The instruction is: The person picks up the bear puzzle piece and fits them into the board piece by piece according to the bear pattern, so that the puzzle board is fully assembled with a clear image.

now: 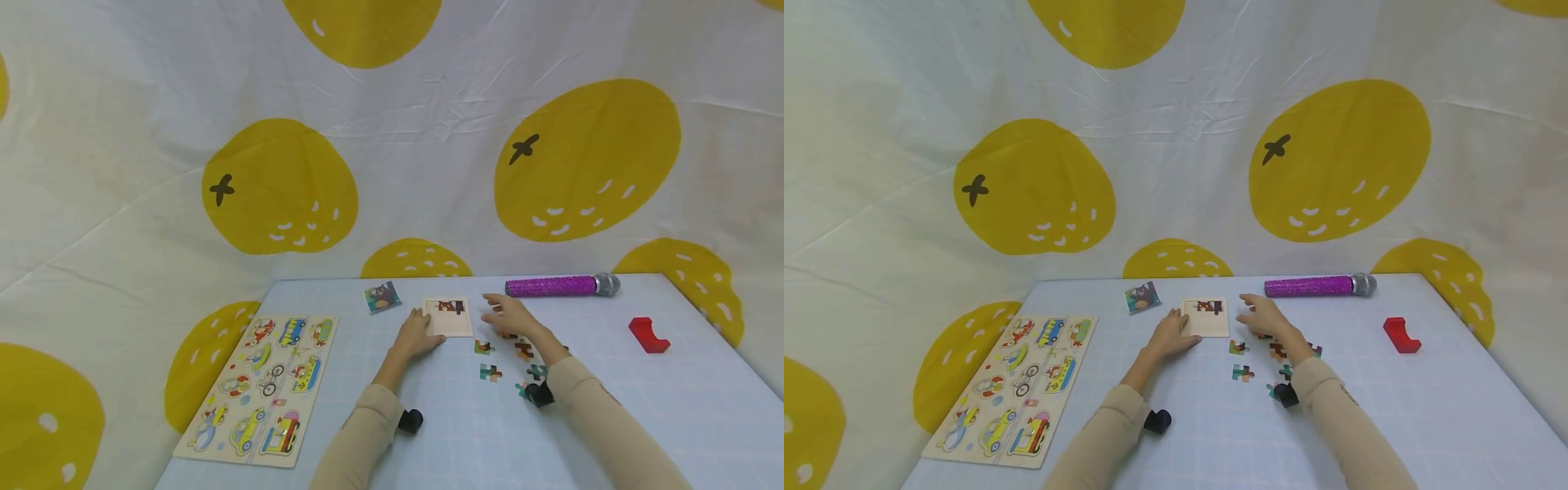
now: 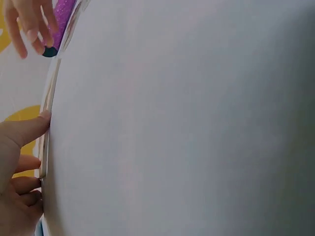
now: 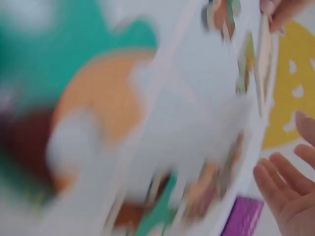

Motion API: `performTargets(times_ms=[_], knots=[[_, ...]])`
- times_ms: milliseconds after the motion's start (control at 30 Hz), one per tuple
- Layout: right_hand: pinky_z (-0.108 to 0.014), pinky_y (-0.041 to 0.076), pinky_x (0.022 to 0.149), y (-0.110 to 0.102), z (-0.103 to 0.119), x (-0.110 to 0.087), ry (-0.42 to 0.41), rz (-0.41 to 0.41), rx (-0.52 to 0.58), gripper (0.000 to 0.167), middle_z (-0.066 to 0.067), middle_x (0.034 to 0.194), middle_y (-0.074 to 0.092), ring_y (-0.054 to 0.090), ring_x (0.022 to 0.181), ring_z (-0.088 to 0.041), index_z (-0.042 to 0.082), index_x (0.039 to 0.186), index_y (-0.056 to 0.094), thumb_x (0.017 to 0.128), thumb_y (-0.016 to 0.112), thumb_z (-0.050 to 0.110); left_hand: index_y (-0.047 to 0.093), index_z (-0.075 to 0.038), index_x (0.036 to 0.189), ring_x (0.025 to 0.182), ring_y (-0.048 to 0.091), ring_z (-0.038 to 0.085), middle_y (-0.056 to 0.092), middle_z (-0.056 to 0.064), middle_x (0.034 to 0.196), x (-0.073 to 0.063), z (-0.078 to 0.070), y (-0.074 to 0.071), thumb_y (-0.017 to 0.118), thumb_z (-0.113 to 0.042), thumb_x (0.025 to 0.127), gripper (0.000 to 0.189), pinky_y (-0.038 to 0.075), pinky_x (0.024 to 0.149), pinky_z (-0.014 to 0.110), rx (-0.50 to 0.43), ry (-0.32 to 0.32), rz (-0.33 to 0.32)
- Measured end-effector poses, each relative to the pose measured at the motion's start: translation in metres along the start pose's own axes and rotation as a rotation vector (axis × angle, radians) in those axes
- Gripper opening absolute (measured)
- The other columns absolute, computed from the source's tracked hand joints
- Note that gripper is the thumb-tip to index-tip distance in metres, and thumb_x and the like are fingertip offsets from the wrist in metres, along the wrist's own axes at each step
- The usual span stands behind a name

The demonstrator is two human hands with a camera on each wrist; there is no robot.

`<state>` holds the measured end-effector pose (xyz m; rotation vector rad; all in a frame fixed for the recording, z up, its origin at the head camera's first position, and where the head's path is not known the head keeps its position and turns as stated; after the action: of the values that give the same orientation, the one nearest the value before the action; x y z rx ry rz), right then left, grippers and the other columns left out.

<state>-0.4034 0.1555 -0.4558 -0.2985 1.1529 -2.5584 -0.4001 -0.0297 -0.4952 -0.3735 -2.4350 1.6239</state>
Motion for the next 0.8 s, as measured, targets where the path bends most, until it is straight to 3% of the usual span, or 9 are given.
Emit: performTargets(times_ms=[100,200,367,500,700,800], knots=[[-0.054,0.047,0.088,-0.021,-0.016,-0.025,0.014,0.009,-0.050,0.054,-0.035,0.118,0.054,0.054,0.106,-0.047,-0.014,0.131,0.043,0.088,0.064,0.011,0.051,0.004,0.132,0.133,0.035,0.039,0.041,0.027,0.140,-0.001,0.000,0.001,0.065,-0.046,0.084,0.071,0.032,0.108,0.044,-0.001,-0.001,-0.004],[-0.054,0.047,0.085,-0.039,-0.036,-0.051,0.087,0.041,-0.095,0.056,-0.034,0.113,0.057,0.055,0.102,-0.047,-0.014,0.129,0.046,0.084,0.068,0.012,0.048,0.003,0.134,0.132,0.036,0.039,0.043,0.024,0.140,-0.001,0.002,-0.001,0.064,-0.044,0.085,0.070,0.032,0.108,0.045,-0.030,-0.018,-0.009],[-0.053,0.049,0.080,-0.048,-0.068,-0.083,0.210,0.116,-0.147,0.063,-0.030,0.107,0.058,0.056,0.096,-0.042,-0.011,0.126,0.050,0.079,0.076,0.021,0.049,0.003,0.133,0.131,0.039,0.038,0.049,0.021,0.137,-0.002,0.006,-0.005,0.068,-0.038,0.084,0.066,0.032,0.108,0.044,-0.070,-0.041,-0.022],[-0.052,0.049,0.078,-0.046,-0.081,-0.091,0.240,0.109,-0.151,0.060,-0.028,0.106,0.060,0.055,0.091,-0.036,-0.008,0.122,0.057,0.077,0.077,0.026,0.052,0.002,0.131,0.131,0.039,0.037,0.048,0.020,0.138,0.000,0.008,-0.006,0.069,-0.040,0.083,0.066,0.032,0.108,0.044,-0.052,-0.055,-0.002],[-0.048,0.049,0.076,-0.043,-0.083,-0.088,0.191,0.098,-0.157,0.037,-0.018,0.094,0.065,0.057,0.083,-0.028,-0.008,0.107,0.065,0.078,0.074,0.014,0.052,0.002,0.132,0.131,0.040,0.035,0.047,0.019,0.139,0.002,0.006,-0.006,0.070,-0.041,0.083,0.068,0.032,0.108,0.043,-0.021,-0.040,0.022],[-0.049,0.050,0.078,-0.042,-0.081,-0.085,0.203,0.120,-0.154,0.035,-0.017,0.092,0.065,0.058,0.084,-0.030,-0.009,0.106,0.064,0.079,0.073,0.010,0.051,0.002,0.132,0.131,0.040,0.036,0.047,0.020,0.138,0.001,0.005,-0.006,0.070,-0.040,0.082,0.068,0.033,0.108,0.043,-0.018,-0.024,0.017]])
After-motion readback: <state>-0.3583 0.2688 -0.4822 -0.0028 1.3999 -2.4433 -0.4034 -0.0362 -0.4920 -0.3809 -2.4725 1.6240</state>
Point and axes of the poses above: each hand's wrist, its own x-axis towards the middle knuckle, its own y-axis out of the palm, z = x × y, the point moved 9 cm from there along x, towards the middle knuckle
